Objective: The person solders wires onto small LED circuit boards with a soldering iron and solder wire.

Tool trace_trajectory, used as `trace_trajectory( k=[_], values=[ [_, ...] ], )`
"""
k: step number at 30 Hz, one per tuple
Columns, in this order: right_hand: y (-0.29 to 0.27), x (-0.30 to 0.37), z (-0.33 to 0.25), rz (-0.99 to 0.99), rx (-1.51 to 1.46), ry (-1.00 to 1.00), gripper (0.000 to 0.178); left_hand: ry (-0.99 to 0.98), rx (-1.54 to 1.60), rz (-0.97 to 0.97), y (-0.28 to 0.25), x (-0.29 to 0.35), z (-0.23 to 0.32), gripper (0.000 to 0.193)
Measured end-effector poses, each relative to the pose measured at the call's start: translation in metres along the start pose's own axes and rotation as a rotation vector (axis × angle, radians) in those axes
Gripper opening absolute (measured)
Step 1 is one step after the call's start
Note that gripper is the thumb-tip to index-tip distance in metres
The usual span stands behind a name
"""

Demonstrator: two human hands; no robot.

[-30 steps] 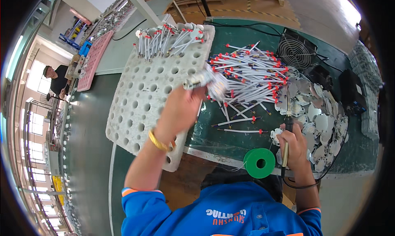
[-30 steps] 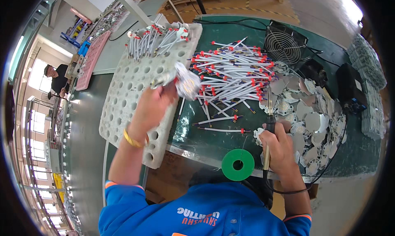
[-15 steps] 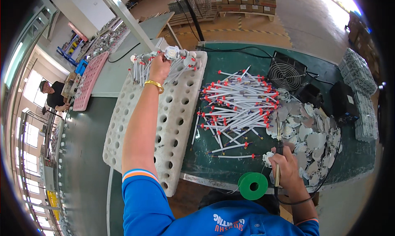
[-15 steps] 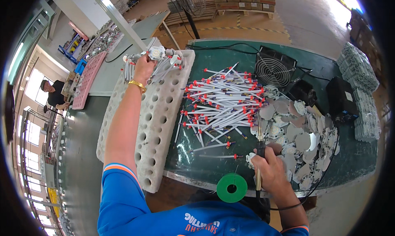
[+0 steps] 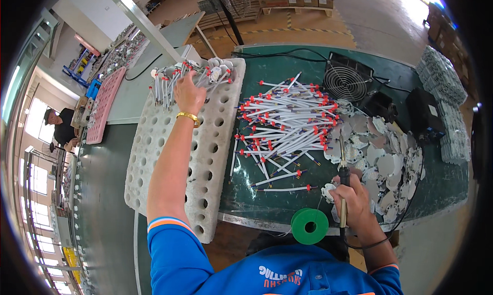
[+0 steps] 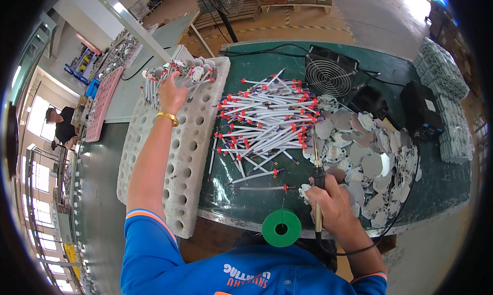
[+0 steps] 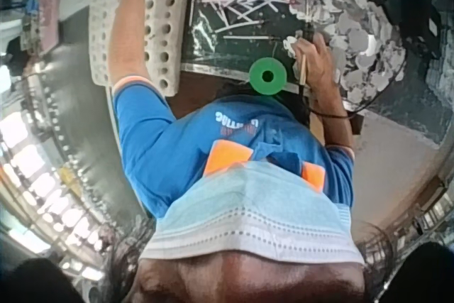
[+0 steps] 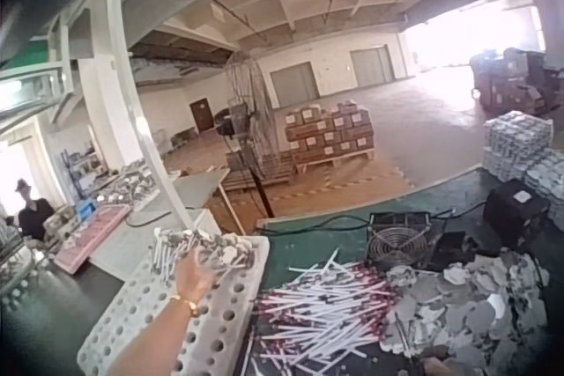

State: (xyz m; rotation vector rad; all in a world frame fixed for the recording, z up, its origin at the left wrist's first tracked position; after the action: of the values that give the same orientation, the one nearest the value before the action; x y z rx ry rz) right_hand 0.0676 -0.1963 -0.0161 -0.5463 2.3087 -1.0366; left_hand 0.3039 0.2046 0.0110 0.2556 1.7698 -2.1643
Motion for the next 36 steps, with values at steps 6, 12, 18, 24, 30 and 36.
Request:
trace_trajectory(
  k=[6,12,18,24,30,36],
  values=[
    [-0.007,-0.007,0.003,0.208,-0.005,-0.118,0.032,0.352,0.541,-0.236,-0.048,0.074,0.121,0.028],
    [-0.017,-0.014,-0.003,0.193,-0.153,-0.038,0.033,0.688,0.790,-0.837,-0.042,0.182,0.213,0.018],
    [-0.022,-0.016,-0.005,0.249,-0.198,-0.056,0.031,0.536,0.923,-1.122,-0.016,0.214,0.224,0.015],
    [-0.025,-0.015,-0.005,0.263,-0.211,0.020,0.032,0.150,1.265,-1.058,-0.006,0.223,0.213,0.012],
    [-0.018,-0.018,-0.004,0.300,-0.253,0.013,0.024,0.112,1.286,-1.049,-0.005,0.234,0.215,0.013],
    [-0.029,-0.020,-0.002,0.381,-0.171,-0.028,0.021,0.385,0.752,-0.520,-0.023,0.217,0.195,0.013]
  ],
)
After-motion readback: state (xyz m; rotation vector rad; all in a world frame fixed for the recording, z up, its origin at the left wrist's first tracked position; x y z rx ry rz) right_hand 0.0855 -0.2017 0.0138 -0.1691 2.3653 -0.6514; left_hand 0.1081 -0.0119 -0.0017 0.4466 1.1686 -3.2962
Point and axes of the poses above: each hand's wrist, its own x-axis away from the middle knuckle, its own y-axis out of the palm, z = x × y, the point moved 4 cm from there along -x, towards the middle knuckle, and after that the axes turned 15 degrees about -z, right-handed, at the moved point
